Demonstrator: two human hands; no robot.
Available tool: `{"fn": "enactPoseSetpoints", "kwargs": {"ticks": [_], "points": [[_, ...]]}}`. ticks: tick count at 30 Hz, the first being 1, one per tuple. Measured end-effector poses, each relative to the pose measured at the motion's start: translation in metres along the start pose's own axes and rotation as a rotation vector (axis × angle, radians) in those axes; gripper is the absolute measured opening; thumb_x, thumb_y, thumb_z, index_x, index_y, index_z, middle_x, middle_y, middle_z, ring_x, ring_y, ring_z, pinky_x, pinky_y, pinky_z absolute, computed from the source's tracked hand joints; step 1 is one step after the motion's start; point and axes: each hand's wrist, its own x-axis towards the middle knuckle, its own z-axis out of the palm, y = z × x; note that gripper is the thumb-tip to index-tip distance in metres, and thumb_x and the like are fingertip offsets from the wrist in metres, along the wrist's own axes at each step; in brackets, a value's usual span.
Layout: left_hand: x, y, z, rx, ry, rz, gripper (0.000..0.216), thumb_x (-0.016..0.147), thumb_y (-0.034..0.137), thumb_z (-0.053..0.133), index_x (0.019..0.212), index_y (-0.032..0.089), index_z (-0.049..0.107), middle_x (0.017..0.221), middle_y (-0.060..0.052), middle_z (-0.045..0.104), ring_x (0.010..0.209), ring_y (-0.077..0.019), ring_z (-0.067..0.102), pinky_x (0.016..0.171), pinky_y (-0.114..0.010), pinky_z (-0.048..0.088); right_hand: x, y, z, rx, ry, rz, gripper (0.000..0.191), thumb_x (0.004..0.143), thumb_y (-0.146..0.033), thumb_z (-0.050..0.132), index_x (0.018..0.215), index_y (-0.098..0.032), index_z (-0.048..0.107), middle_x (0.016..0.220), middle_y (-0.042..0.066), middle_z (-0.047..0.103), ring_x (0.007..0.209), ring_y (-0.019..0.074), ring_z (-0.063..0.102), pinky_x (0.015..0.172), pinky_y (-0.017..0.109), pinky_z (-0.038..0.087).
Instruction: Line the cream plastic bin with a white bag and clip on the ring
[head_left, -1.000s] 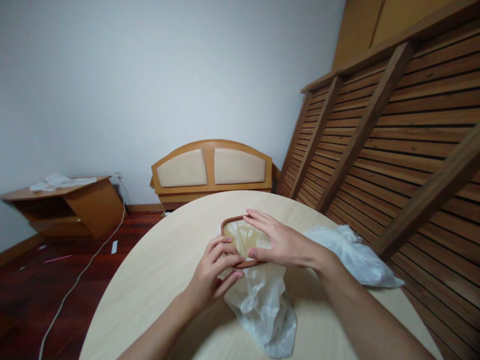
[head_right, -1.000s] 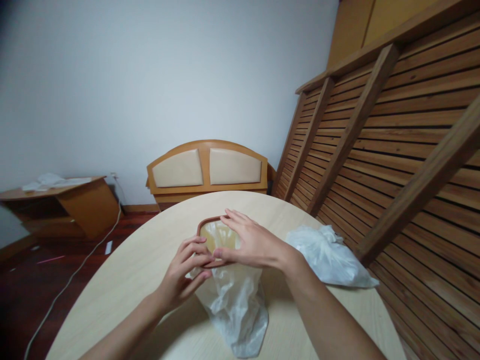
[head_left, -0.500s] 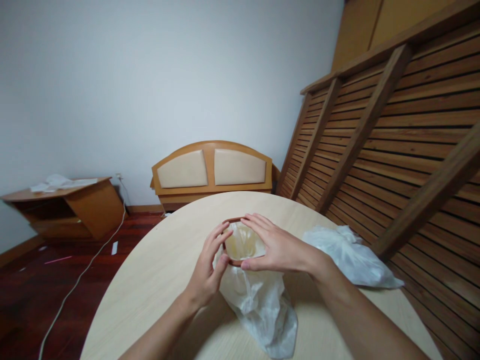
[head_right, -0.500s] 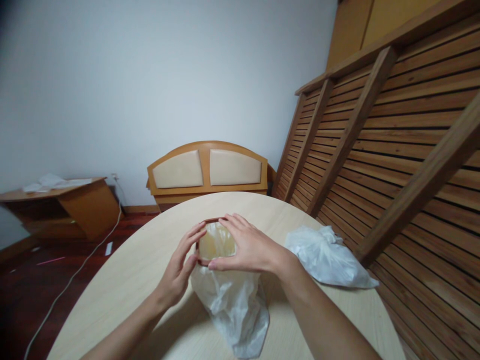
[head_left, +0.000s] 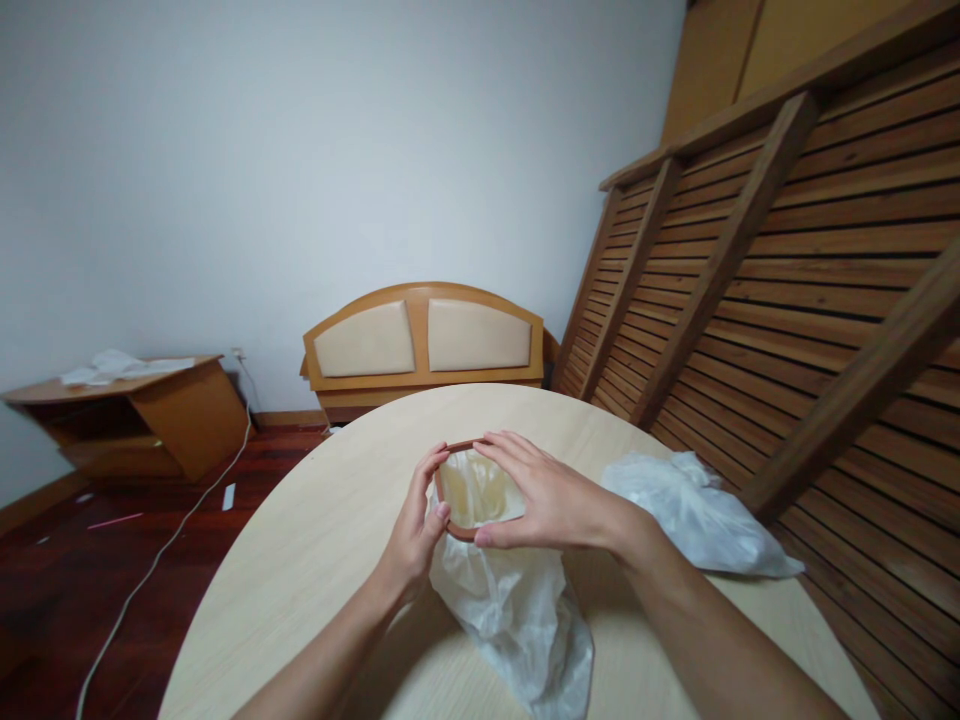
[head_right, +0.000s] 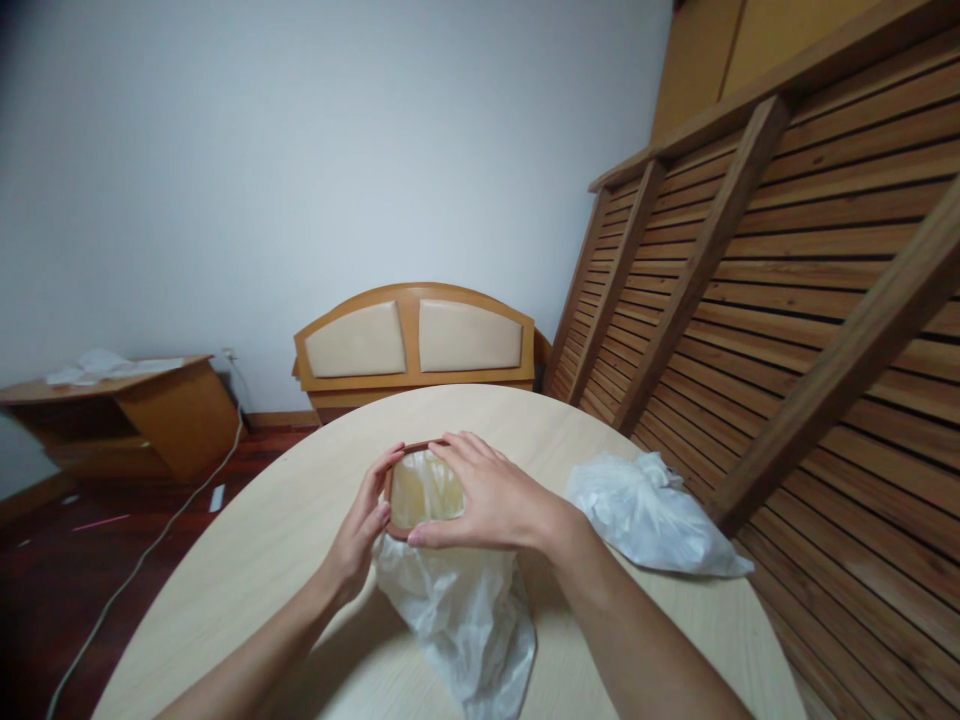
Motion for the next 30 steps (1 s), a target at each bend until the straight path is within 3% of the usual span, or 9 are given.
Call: {"fn": "enactPoseSetpoints", "kwargs": {"ticks": [6, 13, 18, 30], "points": [[0.0, -0.006, 0.005, 0.003, 0.022, 0.051, 0.062, 0.095, 0.063, 0.047, 0.142, 0.023, 0.042, 0.156, -0.016, 0.037, 0.149, -0.0341, 0.03, 0.121, -0.058, 0.023, 0.002, 0.002, 0.002, -0.008, 0.0, -0.012, 0.106, 0.068, -0.079, 0.07, 0.15, -0.017, 0.044, 0.154, 0.017, 0.043, 0.145, 0.0353, 0.035, 0.121, 0.053, 0.03], [-0.002, -0.003, 0.001, 0.029, -0.008, 0.016, 0.067, 0.093, 0.065, 0.05, 0.145, 0.024, 0.039, 0.159, -0.016, 0.033, 0.15, -0.0351, 0.027, 0.121, -0.059, 0.023, 0.004, -0.002, 0.002, 0.034, 0.001, -0.02, 0.1, 0.068, -0.072, 0.075, 0.149, -0.021, 0.045, 0.151, 0.015, 0.046, 0.142, 0.0344, 0.039, 0.119, 0.053, 0.032], [-0.003, 0.0, -0.004, 0.075, -0.086, 0.046, 0.076, 0.09, 0.064, 0.057, 0.149, 0.024, 0.032, 0.161, -0.017, 0.027, 0.152, -0.0368, 0.022, 0.123, -0.06, 0.018, 0.005, 0.001, 0.004, 0.043, -0.018, -0.008, 0.104, 0.069, -0.074, 0.073, 0.152, -0.02, 0.042, 0.154, 0.016, 0.042, 0.146, 0.035, 0.033, 0.121, 0.054, 0.03], [-0.005, 0.012, 0.0, 0.157, -0.055, 0.057, 0.07, 0.088, 0.067, 0.057, 0.14, 0.024, 0.038, 0.158, -0.019, 0.028, 0.151, -0.0375, 0.022, 0.121, -0.062, 0.018, 0.004, 0.018, 0.007, 0.118, -0.052, 0.003, 0.108, 0.065, -0.072, 0.079, 0.152, -0.02, 0.043, 0.161, 0.016, 0.035, 0.152, 0.0355, 0.021, 0.123, 0.057, 0.023]]}}
